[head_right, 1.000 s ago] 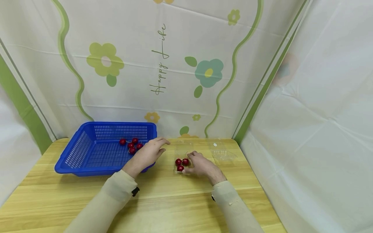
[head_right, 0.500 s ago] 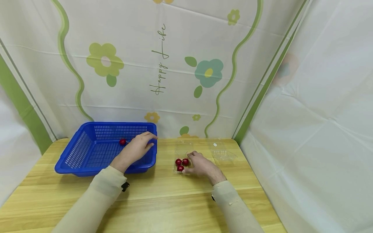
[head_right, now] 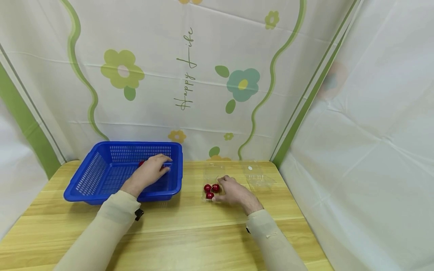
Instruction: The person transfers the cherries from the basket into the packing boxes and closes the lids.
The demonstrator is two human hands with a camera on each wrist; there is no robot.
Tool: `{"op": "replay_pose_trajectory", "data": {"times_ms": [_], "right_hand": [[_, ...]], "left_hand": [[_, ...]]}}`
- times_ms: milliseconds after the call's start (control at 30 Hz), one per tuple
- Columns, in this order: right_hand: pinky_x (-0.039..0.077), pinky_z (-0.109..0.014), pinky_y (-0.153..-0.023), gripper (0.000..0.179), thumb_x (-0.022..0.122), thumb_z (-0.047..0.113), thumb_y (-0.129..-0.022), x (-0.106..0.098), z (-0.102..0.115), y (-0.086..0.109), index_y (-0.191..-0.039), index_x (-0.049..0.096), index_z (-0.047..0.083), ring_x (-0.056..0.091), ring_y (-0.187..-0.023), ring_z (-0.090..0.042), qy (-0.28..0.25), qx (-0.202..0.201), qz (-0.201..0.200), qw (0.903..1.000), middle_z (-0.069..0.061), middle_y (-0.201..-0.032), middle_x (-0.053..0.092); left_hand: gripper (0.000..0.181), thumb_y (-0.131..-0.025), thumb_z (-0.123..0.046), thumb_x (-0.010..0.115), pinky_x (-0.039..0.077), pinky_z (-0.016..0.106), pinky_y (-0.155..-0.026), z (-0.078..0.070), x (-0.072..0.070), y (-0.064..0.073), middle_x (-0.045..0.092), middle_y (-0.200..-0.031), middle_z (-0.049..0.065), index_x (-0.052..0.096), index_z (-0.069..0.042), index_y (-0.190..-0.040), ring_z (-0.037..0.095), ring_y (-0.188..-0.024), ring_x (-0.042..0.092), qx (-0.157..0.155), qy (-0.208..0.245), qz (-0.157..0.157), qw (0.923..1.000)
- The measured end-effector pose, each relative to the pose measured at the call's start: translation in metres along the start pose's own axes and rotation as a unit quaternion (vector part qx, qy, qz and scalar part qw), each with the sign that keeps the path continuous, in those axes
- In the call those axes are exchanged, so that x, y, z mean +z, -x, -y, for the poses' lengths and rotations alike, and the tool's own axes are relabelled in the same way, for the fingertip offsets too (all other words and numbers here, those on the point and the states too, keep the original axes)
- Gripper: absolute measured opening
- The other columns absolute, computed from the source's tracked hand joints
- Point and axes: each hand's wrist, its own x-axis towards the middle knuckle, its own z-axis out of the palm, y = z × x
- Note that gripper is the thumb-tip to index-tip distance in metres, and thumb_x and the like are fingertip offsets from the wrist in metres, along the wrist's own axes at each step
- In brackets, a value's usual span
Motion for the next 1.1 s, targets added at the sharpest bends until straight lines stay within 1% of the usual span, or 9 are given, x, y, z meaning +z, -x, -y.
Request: {"op": "replay_pose_trajectory", "data": {"times_ms": [200, 367, 500, 533, 633, 733, 767, 900, 1100], "right_hand": [[0.048, -0.062, -0.138, 0.094, 0.088, 0.049, -0.107, -0.001, 0.0, 0.0, -0.173, 0.05, -0.005, 0.05, -0.168, -0.047, 0.002, -0.001, 0.001, 1.0, -0.028, -0.179, 0.05], [0.048, -0.062, -0.138, 0.094, 0.087, 0.05, -0.107, -0.001, 0.0, 0.0, -0.173, 0.05, -0.005, 0.05, -0.167, -0.047, 0.005, -0.003, 0.001, 1.0, -0.027, -0.179, 0.051], [0.048, -0.062, -0.139, 0.094, 0.088, 0.05, -0.107, -0.001, 0.0, 0.0, -0.173, 0.05, -0.005, 0.05, -0.168, -0.047, 0.003, -0.003, 0.002, 1.0, -0.027, -0.179, 0.051], [0.048, -0.062, -0.139, 0.094, 0.088, 0.05, -0.107, -0.001, 0.0, 0.0, -0.173, 0.05, -0.005, 0.05, -0.168, -0.047, 0.003, -0.003, 0.002, 1.0, -0.027, -0.179, 0.051], [0.048, -0.062, -0.139, 0.093, 0.088, 0.049, -0.107, -0.001, 0.0, 0.0, -0.173, 0.051, -0.005, 0.05, -0.168, -0.048, 0.002, -0.003, 0.001, 1.0, -0.027, -0.179, 0.051], [0.048, -0.062, -0.138, 0.093, 0.088, 0.049, -0.107, -0.001, 0.0, 0.0, -0.172, 0.051, -0.006, 0.05, -0.167, -0.048, 0.001, -0.004, 0.001, 1.0, -0.027, -0.178, 0.052], [0.048, -0.062, -0.139, 0.093, 0.088, 0.049, -0.107, -0.001, 0.0, 0.0, -0.172, 0.051, -0.005, 0.051, -0.167, -0.048, 0.0, -0.004, 0.001, 1.0, -0.027, -0.178, 0.052], [0.048, -0.062, -0.139, 0.092, 0.088, 0.048, -0.107, 0.0, -0.001, -0.001, -0.172, 0.052, -0.005, 0.051, -0.167, -0.048, 0.001, -0.006, 0.002, 1.0, -0.028, -0.178, 0.052], [0.048, -0.062, -0.138, 0.092, 0.088, 0.049, -0.107, 0.001, -0.002, -0.001, -0.172, 0.052, -0.005, 0.051, -0.167, -0.048, 0.004, -0.01, 0.002, 0.9999, -0.027, -0.178, 0.052]], "left_hand": [[0.038, -0.113, -0.012, 0.079, 0.067, 0.057, -0.115, 0.005, -0.003, 0.005, 0.078, -0.143, 0.028, 0.074, 0.008, -0.145, 0.044, -0.132, 0.077, -0.014, -0.026, 0.022, 0.9993], [0.038, -0.111, -0.012, 0.082, 0.067, 0.06, -0.115, 0.01, -0.005, 0.008, 0.079, -0.139, 0.028, 0.075, 0.008, -0.143, 0.045, -0.131, 0.077, -0.036, -0.047, 0.048, 0.9971], [0.035, -0.111, -0.013, 0.083, 0.067, 0.06, -0.114, 0.018, -0.002, 0.006, 0.081, -0.134, 0.025, 0.078, 0.005, -0.14, 0.042, -0.125, 0.078, -0.045, -0.054, 0.071, 0.995], [0.033, -0.11, -0.016, 0.084, 0.068, 0.06, -0.112, 0.027, 0.004, 0.003, 0.082, -0.132, 0.023, 0.079, 0.003, -0.138, 0.04, -0.122, 0.079, -0.037, -0.06, 0.067, 0.9953], [0.031, -0.109, -0.017, 0.086, 0.068, 0.06, -0.111, 0.032, 0.006, 0.003, 0.082, -0.132, 0.023, 0.08, 0.001, -0.134, 0.038, -0.12, 0.079, -0.043, -0.069, 0.081, 0.9934], [0.029, -0.109, -0.016, 0.086, 0.069, 0.059, -0.111, 0.031, 0.005, 0.004, 0.083, -0.132, 0.023, 0.08, 0.001, -0.131, 0.035, -0.114, 0.079, -0.061, -0.068, 0.094, 0.9914], [0.028, -0.109, -0.013, 0.085, 0.069, 0.059, -0.112, 0.023, 0.0, 0.007, 0.083, -0.133, 0.025, 0.08, 0.003, -0.131, 0.035, -0.113, 0.079, -0.075, -0.065, 0.107, 0.9893], [0.023, -0.108, -0.01, 0.085, 0.07, 0.059, -0.109, 0.017, -0.004, 0.011, 0.083, -0.128, 0.024, 0.081, 0.002, -0.127, 0.03, -0.102, 0.075, -0.095, -0.06, 0.118, 0.9867], [0.026, -0.106, -0.006, 0.085, 0.069, 0.062, -0.111, 0.018, -0.002, 0.013, 0.084, -0.131, 0.023, 0.083, 0.002, -0.131, 0.033, -0.11, 0.078, -0.089, -0.049, 0.123, 0.9873]]}}
